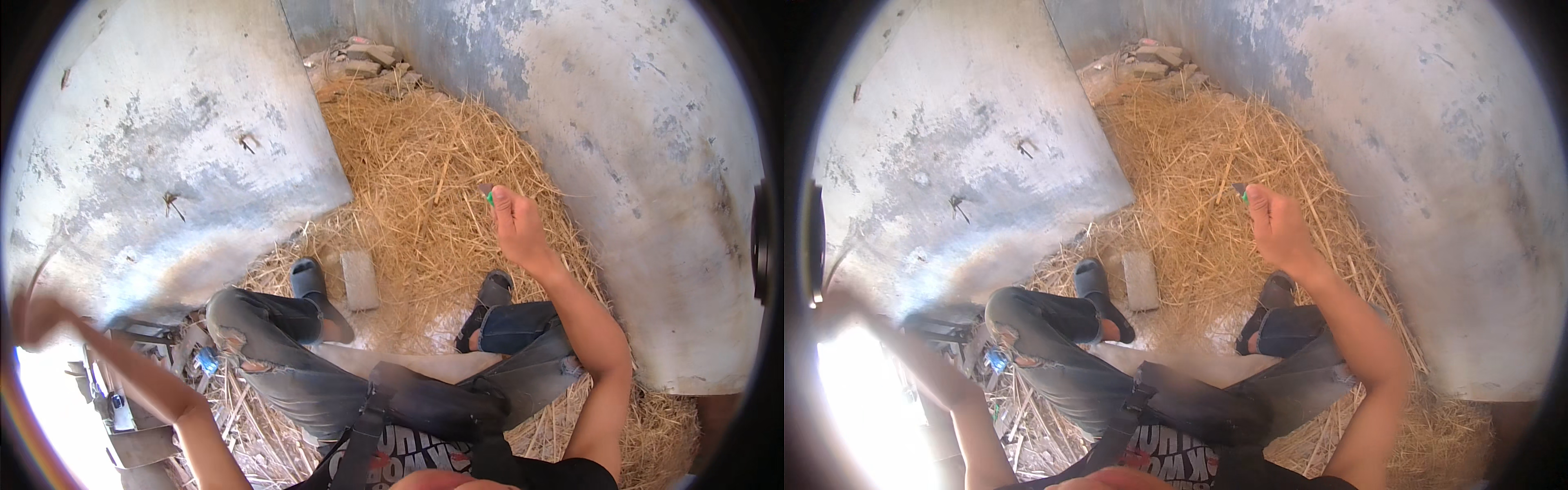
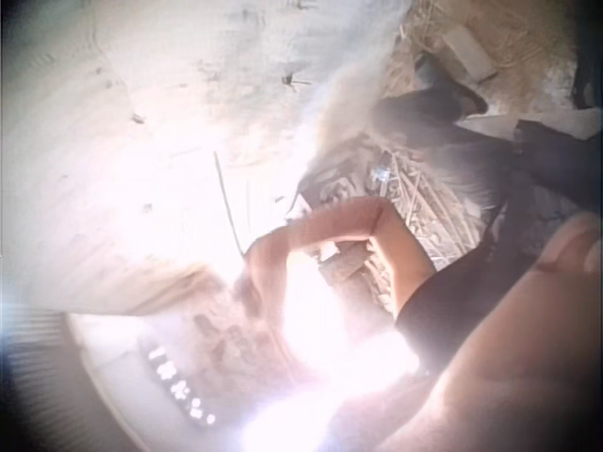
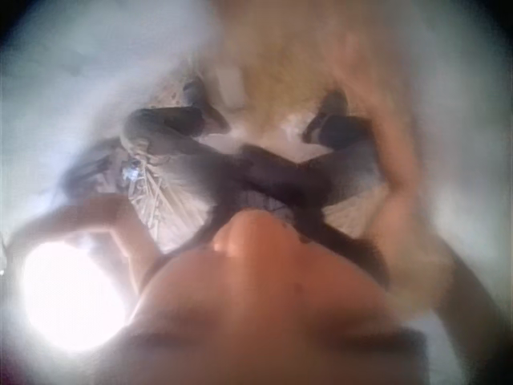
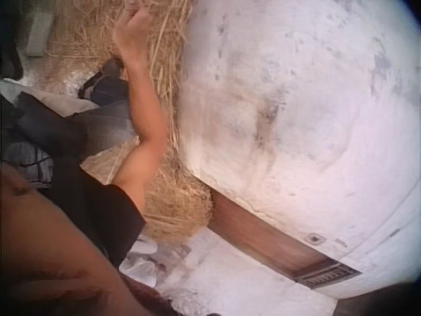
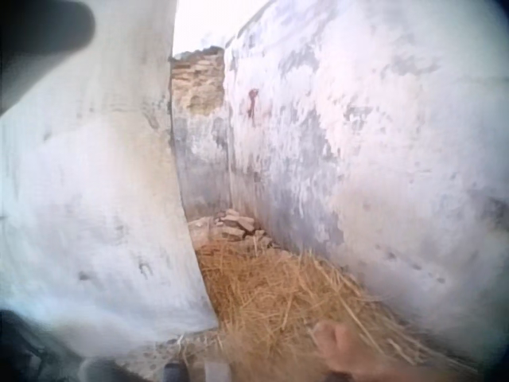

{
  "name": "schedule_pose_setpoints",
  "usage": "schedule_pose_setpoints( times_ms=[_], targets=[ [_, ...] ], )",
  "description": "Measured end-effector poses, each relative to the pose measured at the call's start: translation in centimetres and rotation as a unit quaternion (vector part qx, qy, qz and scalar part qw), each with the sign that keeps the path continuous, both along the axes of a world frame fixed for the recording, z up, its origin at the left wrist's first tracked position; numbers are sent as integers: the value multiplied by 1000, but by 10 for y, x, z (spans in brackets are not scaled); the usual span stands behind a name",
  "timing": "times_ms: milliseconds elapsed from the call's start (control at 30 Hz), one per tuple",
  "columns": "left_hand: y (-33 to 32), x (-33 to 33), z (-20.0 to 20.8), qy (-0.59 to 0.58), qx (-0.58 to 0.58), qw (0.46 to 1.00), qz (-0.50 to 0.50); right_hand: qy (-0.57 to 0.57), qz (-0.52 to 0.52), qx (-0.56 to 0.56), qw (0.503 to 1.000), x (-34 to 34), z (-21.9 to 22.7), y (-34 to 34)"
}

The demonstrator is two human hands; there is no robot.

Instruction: The person uses a small utility knife to shave thin layers off a long bamboo strip while sitting on the floor.

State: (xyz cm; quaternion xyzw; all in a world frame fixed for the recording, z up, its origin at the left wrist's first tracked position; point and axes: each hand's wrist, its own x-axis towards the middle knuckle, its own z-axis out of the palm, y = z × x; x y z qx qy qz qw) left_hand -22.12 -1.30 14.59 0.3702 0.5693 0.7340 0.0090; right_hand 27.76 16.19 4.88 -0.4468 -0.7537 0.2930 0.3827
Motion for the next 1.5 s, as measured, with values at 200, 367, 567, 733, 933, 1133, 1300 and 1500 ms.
schedule_pose_setpoints(
  times_ms=[200,367,567,733,933,1133,1300,1500],
  targets=[
    [51,36,-67,103,-133,986,5,-26,-20,-13,999,11,1,2],
    [55,140,-128,18,-314,885,-344,44,22,-51,998,23,-15,7],
    [55,196,-143,-79,-340,739,-577,23,33,-76,996,-8,-9,-1],
    [50,218,-115,-1,-350,737,-578,242,32,-157,957,-14,12,-9],
    [6,226,-76,58,-321,752,-573,436,-9,-78,897,-5,79,-23],
    [-79,175,-40,235,-310,752,-531,495,-117,9,861,68,89,-93],
    [-175,153,-87,224,-294,802,-470,449,-96,-87,884,98,69,-164],
    [-207,156,-121,159,-311,807,-476,383,-61,-68,919,77,92,-213]
  ],
)
